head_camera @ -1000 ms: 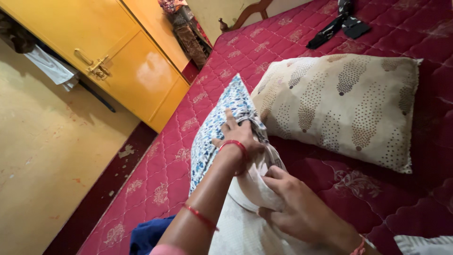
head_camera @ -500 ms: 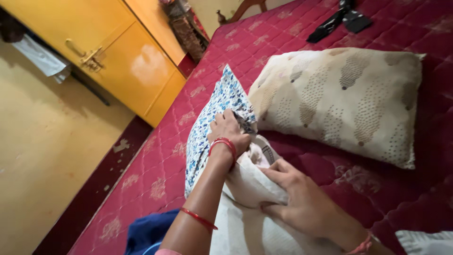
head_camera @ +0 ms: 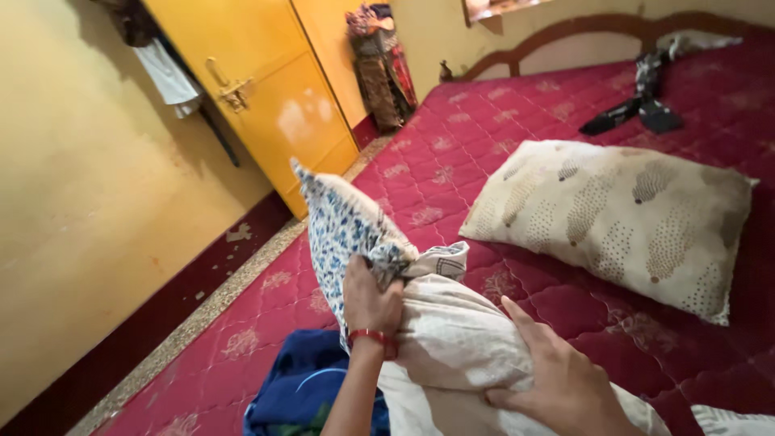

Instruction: The person removes a pillowcase from a pillow, then inserts the pillow into a new pillowcase and smooths it. They repeat the process with a second pillow, handling each pillow and pillowcase by hand on a bed.

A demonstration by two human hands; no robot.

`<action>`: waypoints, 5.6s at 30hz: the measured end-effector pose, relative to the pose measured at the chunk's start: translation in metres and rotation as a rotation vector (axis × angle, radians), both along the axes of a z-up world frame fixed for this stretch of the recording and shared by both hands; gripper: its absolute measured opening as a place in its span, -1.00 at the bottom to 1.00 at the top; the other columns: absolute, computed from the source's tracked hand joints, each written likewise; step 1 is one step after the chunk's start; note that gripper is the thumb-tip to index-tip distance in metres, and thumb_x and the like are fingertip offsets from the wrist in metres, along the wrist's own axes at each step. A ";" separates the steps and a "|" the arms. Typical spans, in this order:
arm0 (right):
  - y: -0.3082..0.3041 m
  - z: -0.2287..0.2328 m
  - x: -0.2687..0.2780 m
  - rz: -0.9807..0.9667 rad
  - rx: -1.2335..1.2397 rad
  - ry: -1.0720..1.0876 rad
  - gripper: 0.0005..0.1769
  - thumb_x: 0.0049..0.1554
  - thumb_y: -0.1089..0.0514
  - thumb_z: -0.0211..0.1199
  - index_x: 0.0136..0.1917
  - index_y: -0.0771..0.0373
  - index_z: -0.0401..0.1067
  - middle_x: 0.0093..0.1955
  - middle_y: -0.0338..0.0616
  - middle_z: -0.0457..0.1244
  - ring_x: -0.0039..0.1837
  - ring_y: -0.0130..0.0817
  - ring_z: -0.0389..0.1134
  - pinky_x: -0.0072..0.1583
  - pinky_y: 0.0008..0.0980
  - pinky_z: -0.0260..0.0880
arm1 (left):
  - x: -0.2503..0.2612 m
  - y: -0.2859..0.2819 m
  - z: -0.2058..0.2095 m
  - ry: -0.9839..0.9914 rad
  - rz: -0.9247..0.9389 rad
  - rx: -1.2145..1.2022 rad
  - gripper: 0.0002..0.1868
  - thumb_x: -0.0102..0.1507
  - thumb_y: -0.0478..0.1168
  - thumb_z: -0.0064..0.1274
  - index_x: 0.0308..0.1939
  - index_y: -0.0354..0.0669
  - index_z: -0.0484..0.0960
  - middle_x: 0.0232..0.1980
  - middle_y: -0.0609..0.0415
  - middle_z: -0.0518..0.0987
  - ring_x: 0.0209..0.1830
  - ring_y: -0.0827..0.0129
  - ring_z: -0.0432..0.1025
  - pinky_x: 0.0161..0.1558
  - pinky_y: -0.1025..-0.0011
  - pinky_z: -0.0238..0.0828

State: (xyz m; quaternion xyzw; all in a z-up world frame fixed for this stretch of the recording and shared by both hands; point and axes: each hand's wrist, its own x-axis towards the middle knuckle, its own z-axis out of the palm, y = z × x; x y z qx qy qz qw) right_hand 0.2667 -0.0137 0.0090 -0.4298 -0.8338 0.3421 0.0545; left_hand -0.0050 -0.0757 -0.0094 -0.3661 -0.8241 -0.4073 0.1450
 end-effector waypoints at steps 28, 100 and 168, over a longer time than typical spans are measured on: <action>-0.082 0.066 -0.120 0.449 0.627 -0.221 0.37 -0.19 -0.31 0.57 0.63 -0.17 -0.24 0.68 -0.18 -0.17 0.62 -0.19 -0.18 0.41 0.63 -0.57 | 0.030 -0.134 0.017 -0.285 0.092 -0.054 -0.72 0.21 -0.05 0.08 -0.14 -0.15 0.57 -0.21 -0.31 0.64 -0.11 -0.26 0.51 -0.09 -0.12 0.39; -0.035 0.075 -0.043 0.387 0.892 -0.119 -0.18 -0.08 0.16 0.34 0.45 -0.15 0.27 0.21 -0.22 0.35 0.26 -0.19 0.41 0.28 -0.01 0.41 | -0.062 -0.259 0.044 -0.365 0.151 -0.008 -0.27 -0.11 -0.34 0.48 0.03 -0.16 0.35 -0.03 -0.10 0.63 0.03 0.13 0.55 0.06 0.22 0.49; -0.008 -0.082 0.000 0.428 0.614 -0.216 0.00 -0.14 0.36 0.22 0.53 -0.23 0.16 0.29 -0.29 0.23 0.32 -0.20 0.29 0.28 -0.19 0.39 | 0.001 -0.178 -0.141 -0.137 0.174 -0.505 -0.32 0.08 -0.33 0.13 0.29 -0.03 0.31 0.17 -0.18 0.40 0.15 -0.14 0.40 0.14 0.02 0.38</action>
